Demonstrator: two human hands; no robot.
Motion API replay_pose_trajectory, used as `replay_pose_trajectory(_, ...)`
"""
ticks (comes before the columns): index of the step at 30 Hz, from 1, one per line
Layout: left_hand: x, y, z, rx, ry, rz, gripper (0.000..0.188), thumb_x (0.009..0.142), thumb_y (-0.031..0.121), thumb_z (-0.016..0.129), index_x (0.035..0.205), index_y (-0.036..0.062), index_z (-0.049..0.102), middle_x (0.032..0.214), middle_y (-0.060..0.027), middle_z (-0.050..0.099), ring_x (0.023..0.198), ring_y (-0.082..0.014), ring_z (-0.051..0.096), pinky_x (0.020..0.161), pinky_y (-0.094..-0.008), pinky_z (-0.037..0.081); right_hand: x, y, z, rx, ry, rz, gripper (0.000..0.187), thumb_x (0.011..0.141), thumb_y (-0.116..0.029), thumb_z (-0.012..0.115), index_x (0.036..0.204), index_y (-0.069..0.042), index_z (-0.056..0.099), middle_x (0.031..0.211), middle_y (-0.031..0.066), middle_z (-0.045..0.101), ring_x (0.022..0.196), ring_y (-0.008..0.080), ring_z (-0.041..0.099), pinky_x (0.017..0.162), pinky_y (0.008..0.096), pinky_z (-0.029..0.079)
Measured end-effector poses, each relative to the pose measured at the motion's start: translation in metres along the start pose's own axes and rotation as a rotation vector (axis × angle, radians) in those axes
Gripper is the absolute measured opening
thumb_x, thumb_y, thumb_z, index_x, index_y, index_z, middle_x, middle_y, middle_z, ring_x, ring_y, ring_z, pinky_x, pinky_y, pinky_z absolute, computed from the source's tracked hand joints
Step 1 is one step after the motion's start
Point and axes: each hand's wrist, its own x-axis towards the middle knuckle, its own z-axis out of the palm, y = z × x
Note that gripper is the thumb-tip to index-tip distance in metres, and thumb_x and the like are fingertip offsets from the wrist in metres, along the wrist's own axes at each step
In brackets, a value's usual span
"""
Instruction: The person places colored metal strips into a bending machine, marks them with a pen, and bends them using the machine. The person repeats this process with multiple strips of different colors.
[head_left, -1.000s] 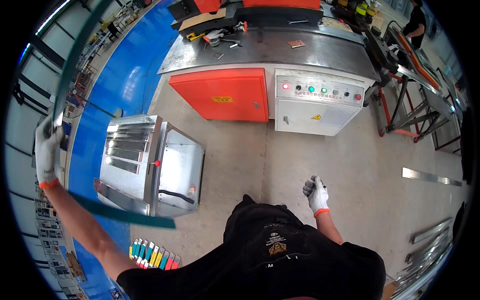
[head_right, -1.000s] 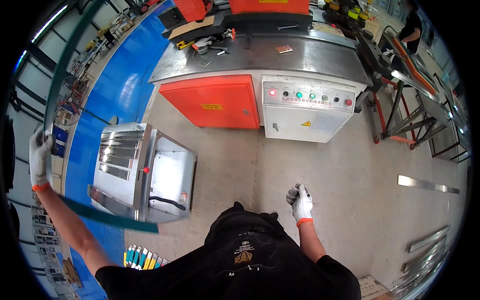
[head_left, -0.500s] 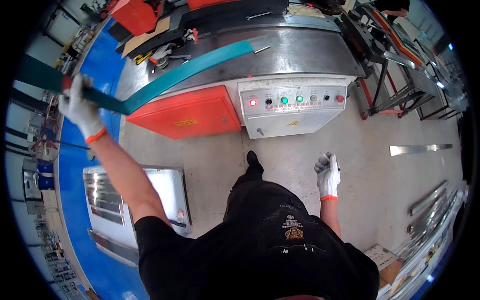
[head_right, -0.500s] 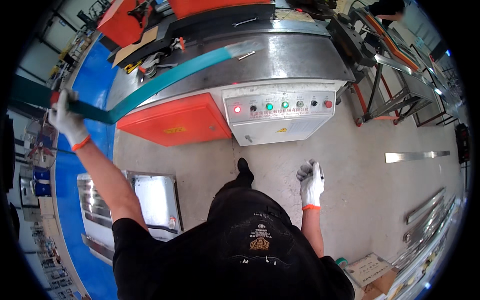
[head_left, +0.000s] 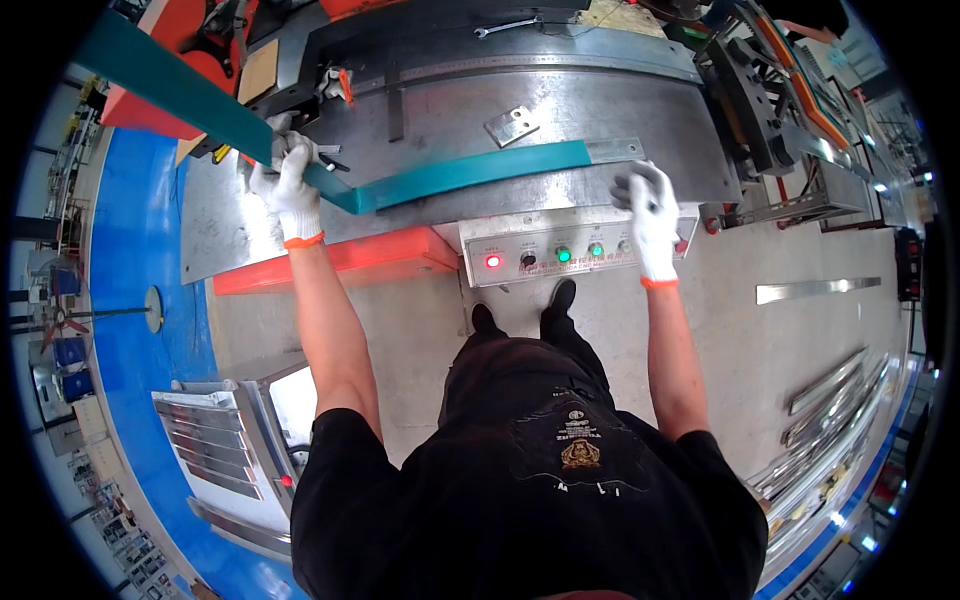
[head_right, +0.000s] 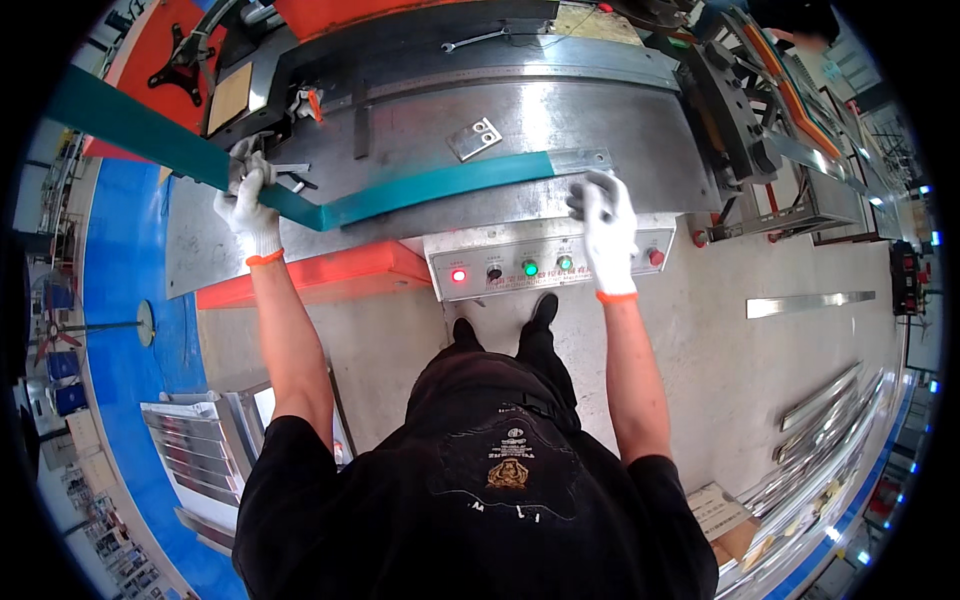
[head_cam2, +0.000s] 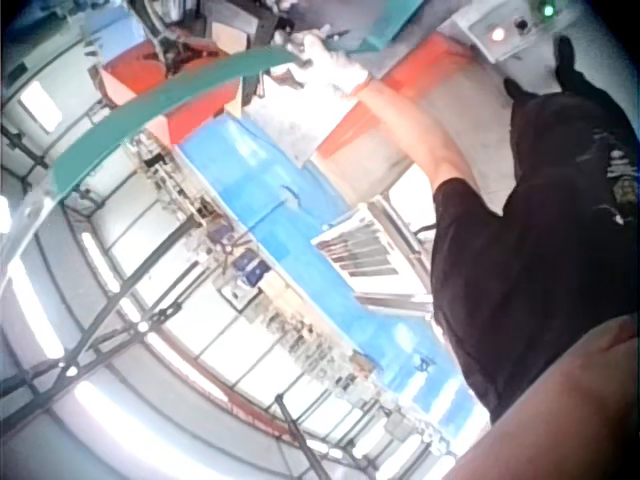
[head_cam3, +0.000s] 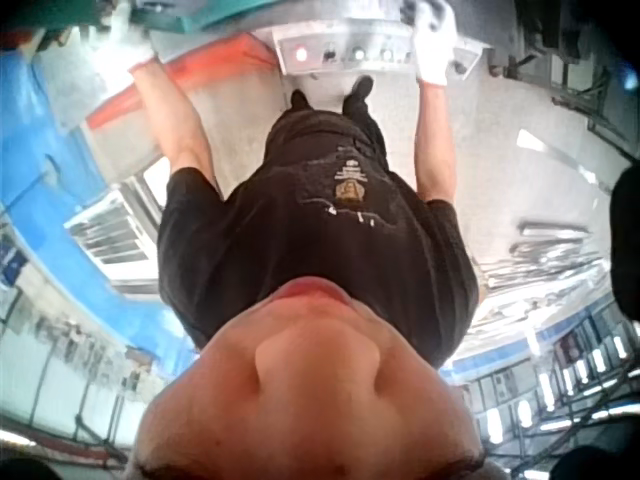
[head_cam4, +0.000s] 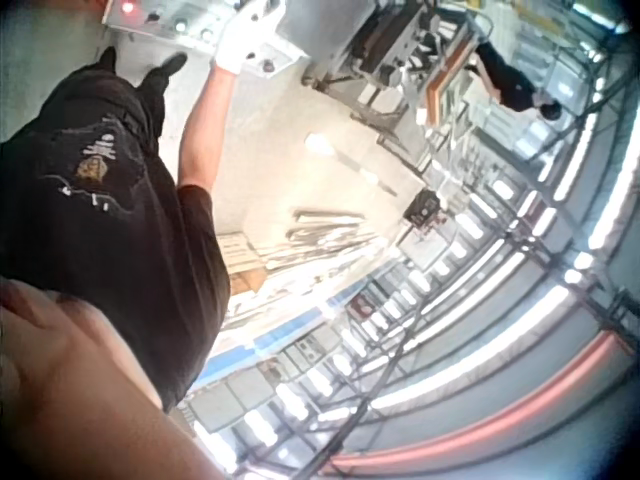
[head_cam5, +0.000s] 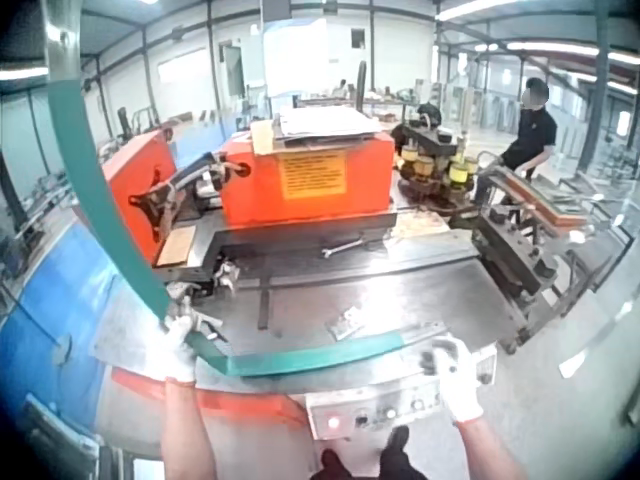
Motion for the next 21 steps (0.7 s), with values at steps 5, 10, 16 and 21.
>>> replay_pose_trajectory(5,-0.007,-0.029,-0.028,-0.049,0.002,-0.016,0.027,0.079,-0.007,0.063,0.106,-0.0078,0.058,0.073,-0.0050,0.048,0.063,-0.0156,0.048,0.057,-0.0329,0.043,0.062,-0.006,0.104,-0.900,-0.231,0.005,0.078,0.076,-0.048,0.079,0.132,-0.004,0.047,0.102,0.0139,0.070,0.097,0.0308,0.067,0.086,0.0447,0.053)
replay_pose_trajectory(10,-0.022,-0.021,-0.028,0.130,0.031,-0.065,0.047,0.082,-0.004,0.063,0.127,-0.0105,0.052,0.085,-0.0127,0.060,0.072,-0.0225,0.057,0.070,-0.0376,0.052,0.100,0.045,0.176,-1.152,-0.401,-0.091,0.092,0.071,-0.048,0.082,0.137,-0.002,0.037,0.132,0.0227,0.053,0.119,0.0371,0.051,0.100,0.0472,0.042)
replay_pose_trajectory(16,-0.034,-0.005,-0.010,0.539,0.294,-0.167,0.045,0.091,0.000,0.057,0.135,-0.0079,0.048,0.103,-0.0180,0.067,0.092,-0.0272,0.067,0.088,-0.0394,0.054,0.131,0.042,0.171,-1.110,-0.577,-0.141,0.088,0.070,-0.042,0.083,0.136,-0.005,0.039,0.123,0.0199,0.056,0.115,0.0341,0.054,0.096,0.0473,0.044)
replay_pose_trajectory(21,-0.033,-0.010,0.002,0.673,0.293,-0.184,0.043,0.096,0.002,0.058,0.137,-0.0075,0.049,0.111,-0.0160,0.068,0.097,-0.0231,0.068,0.092,-0.0352,0.053,0.157,0.043,0.155,-1.189,-0.711,-0.247,0.095,0.070,-0.042,0.082,0.143,-0.005,0.034,0.123,0.0214,0.056,0.115,0.0349,0.055,0.095,0.0473,0.046)
